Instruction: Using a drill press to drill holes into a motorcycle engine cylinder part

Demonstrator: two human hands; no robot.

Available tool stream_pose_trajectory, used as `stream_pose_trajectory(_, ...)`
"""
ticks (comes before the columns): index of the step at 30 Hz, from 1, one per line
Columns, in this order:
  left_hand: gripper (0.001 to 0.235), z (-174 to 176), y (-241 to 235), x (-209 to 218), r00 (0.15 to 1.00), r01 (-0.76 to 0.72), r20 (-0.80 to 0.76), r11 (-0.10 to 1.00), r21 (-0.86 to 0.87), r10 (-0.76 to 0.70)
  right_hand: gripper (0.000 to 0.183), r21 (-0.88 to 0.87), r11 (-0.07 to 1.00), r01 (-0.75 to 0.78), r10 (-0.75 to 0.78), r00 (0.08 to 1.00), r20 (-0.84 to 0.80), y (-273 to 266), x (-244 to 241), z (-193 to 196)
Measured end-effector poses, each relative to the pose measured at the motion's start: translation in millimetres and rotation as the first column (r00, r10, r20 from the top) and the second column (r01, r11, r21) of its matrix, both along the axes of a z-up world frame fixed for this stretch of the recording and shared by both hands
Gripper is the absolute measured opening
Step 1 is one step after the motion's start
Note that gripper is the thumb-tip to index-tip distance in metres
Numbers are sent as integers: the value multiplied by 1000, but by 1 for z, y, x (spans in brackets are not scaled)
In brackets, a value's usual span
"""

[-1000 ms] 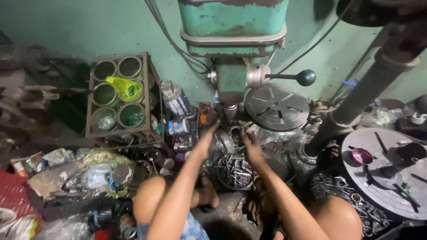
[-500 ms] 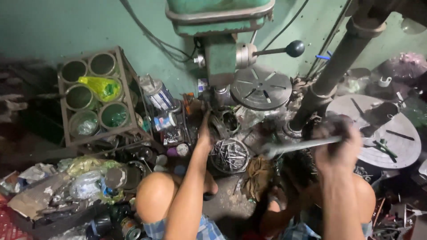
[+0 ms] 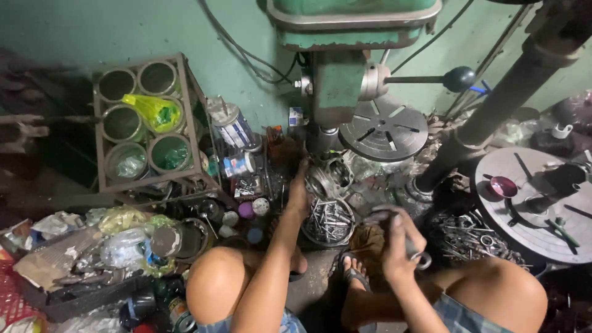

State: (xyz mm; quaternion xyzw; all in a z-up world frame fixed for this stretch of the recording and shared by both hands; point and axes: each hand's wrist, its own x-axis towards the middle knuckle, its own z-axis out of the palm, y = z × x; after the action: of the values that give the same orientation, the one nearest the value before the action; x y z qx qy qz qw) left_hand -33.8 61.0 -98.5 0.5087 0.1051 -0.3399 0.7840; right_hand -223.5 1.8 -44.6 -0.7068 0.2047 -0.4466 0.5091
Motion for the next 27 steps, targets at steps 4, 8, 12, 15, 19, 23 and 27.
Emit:
stream_pose_trajectory(4, 72, 5, -3, -3, 998, -62, -2, 987, -147, 62, 36, -321, 943, -88, 139, 981, 138, 12, 22, 3)
stream_pose_trajectory(8, 57, 11, -13, -16, 976, -202, 39, 956, -214, 215, 21, -389, 919, -67, 166, 960, 226, 14, 53, -17)
stream_pose_trajectory(12, 60, 10, -6, -15, 974, -191, 84, 962, -195, 210, 19, -374, 924, -85, 200, 938, 282, 20, 75, -25)
stream_pose_trajectory(15, 58, -51, -18, 11, 974, -185, 100, 966, -178, 205, 26, -383, 915, -128, 259, 913, 314, 27, 85, -18)
stream_pose_trajectory(19, 54, -104, -21, 23, 877, -77, 478, 996, 45, 47, 22, -372, 894, -251, 322, 936, 141, 40, 95, -14)
stream_pose_trajectory(23, 52, -113, -9, 19, 575, -83, 815, 986, 142, -68, 64, -453, 830, -325, 415, 903, 113, 38, 120, -58)
stream_pose_trajectory(27, 63, -55, -1, -2, 398, -111, 911, 979, 170, -113, 25, -358, 889, -286, 369, 910, 187, 22, 111, -71)
